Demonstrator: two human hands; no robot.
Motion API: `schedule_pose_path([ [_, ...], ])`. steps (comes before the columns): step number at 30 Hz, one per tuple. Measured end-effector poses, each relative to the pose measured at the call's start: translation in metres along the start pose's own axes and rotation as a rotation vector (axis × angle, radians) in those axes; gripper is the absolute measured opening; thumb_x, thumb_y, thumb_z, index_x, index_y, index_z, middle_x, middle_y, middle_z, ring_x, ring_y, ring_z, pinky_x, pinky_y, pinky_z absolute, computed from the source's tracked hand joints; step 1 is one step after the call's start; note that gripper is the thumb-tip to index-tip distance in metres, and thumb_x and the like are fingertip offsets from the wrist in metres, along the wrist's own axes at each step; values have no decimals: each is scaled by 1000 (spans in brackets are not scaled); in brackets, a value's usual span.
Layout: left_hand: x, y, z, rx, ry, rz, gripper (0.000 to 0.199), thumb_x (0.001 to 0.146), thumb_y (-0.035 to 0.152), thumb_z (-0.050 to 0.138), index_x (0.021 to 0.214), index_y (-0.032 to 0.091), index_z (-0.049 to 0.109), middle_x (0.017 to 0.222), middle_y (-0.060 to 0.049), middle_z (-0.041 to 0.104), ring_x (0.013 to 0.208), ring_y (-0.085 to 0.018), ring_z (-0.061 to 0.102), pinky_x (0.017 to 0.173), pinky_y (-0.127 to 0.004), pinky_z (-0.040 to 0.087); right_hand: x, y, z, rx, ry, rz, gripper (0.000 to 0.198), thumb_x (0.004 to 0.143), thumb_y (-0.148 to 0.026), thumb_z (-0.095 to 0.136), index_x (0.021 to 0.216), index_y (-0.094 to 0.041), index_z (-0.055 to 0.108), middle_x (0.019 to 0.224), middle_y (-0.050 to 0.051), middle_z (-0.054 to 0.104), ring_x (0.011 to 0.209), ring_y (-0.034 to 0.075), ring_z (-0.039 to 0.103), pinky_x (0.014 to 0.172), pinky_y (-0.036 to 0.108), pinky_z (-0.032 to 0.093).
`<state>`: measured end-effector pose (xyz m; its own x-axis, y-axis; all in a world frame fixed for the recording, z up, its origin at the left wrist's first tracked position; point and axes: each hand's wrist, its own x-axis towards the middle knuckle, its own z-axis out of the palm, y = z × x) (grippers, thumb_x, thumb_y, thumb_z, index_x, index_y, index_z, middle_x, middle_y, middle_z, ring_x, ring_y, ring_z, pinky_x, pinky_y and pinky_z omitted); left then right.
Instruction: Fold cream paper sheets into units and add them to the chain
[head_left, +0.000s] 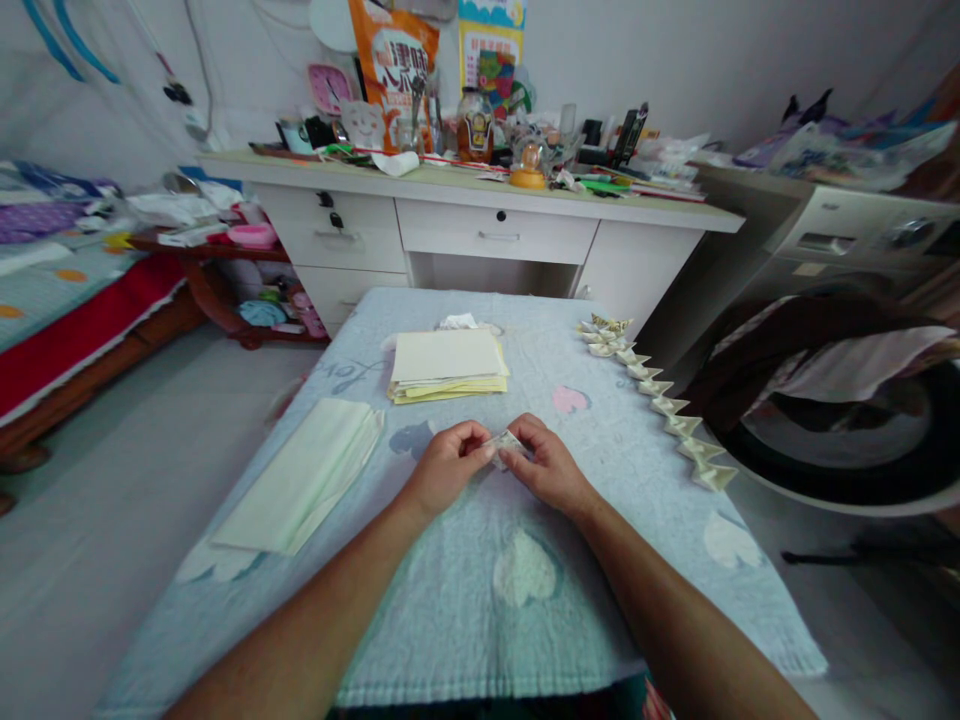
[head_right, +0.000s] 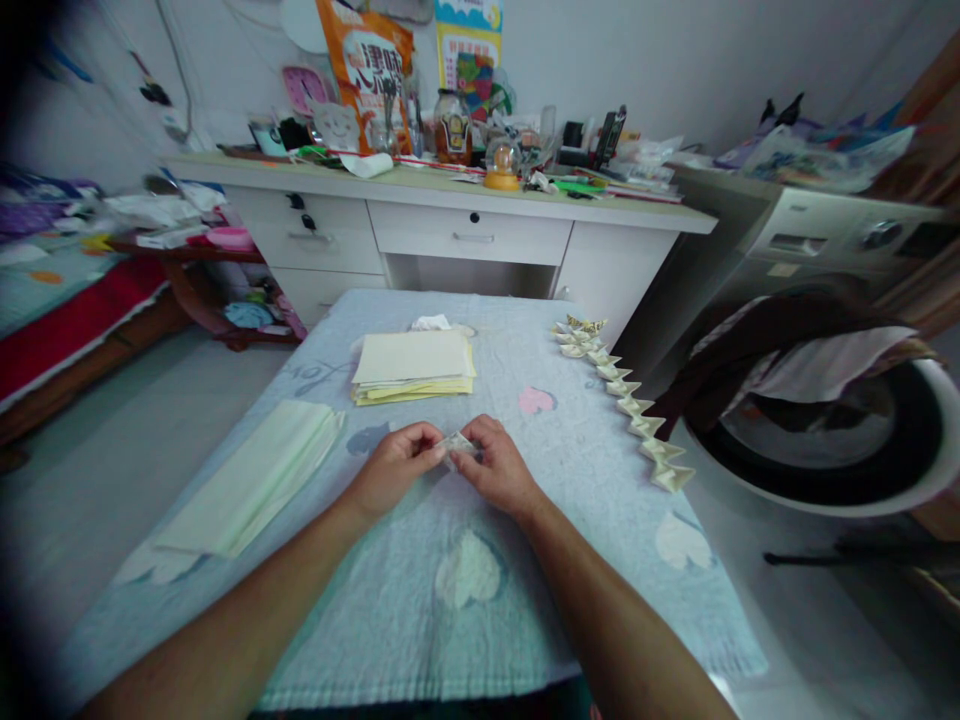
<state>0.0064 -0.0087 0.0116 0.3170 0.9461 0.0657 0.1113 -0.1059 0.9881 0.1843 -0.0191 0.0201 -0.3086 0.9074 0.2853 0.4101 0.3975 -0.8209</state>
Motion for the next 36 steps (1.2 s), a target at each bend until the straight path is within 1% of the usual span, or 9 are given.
schedule_pose_path([
  [4,-1,0,3,-152,-13,-60,16,78,30,59,75,16,52,60,4,51,59,-10,47,61,-23,38,-1,-1,4,185,-23,105,25,82,-42,60,79,-18,53,71,-2,50,67,12,46,63,23,37],
  [7,-2,1,3,-100,-20,-47,15,78,30,59,75,16,53,62,4,52,59,-10,48,60,-23,39,-1,-1,4,224,-27,130,23,83,-39,59,77,-18,53,66,-3,49,61,11,44,58,22,35],
  [9,-3,2,3,26,33,3,12,76,27,61,81,16,57,67,3,53,60,-10,47,59,-23,39,-1,-1,4,158,-2,104,17,82,-33,58,74,-18,53,65,-4,48,61,11,44,58,22,35],
  [13,-5,4,3,235,107,115,24,73,20,63,97,19,61,83,2,57,61,-9,47,59,-22,40,-1,-3,4,-92,32,-7,9,75,-16,55,68,-19,51,67,-3,49,62,11,46,60,23,34],
  [17,-7,6,4,321,38,219,5,78,16,56,80,19,61,83,0,58,71,-12,54,67,-24,43,-2,-3,6,-286,21,-65,8,73,-12,53,70,-20,51,71,-1,51,67,14,48,64,24,36],
  [23,-5,0,5,315,80,256,6,79,13,53,80,19,55,86,-2,59,84,-15,57,79,-27,45,-1,3,1,-356,72,-106,20,68,-7,51,83,-20,51,84,3,52,83,19,48,74,28,38],
  [27,-4,-2,5,407,68,282,12,77,8,51,77,19,53,86,-1,58,84,-15,55,79,-28,44,0,7,2,-439,-10,-107,21,66,-4,49,79,-20,52,83,4,53,84,19,47,75,29,37],
  [31,-5,-3,4,608,16,279,17,73,4,48,76,20,53,85,-2,56,85,-17,53,77,-30,43,1,11,5,-558,-94,-102,22,69,-2,49,80,-19,57,84,4,54,84,20,47,77,30,35],
  [36,-8,-5,-1,826,-48,286,16,73,6,52,76,21,57,83,-2,58,85,-20,51,79,-33,40,-1,9,2,-561,-190,-105,18,73,-5,53,82,-19,61,84,4,56,85,19,48,78,30,35],
])
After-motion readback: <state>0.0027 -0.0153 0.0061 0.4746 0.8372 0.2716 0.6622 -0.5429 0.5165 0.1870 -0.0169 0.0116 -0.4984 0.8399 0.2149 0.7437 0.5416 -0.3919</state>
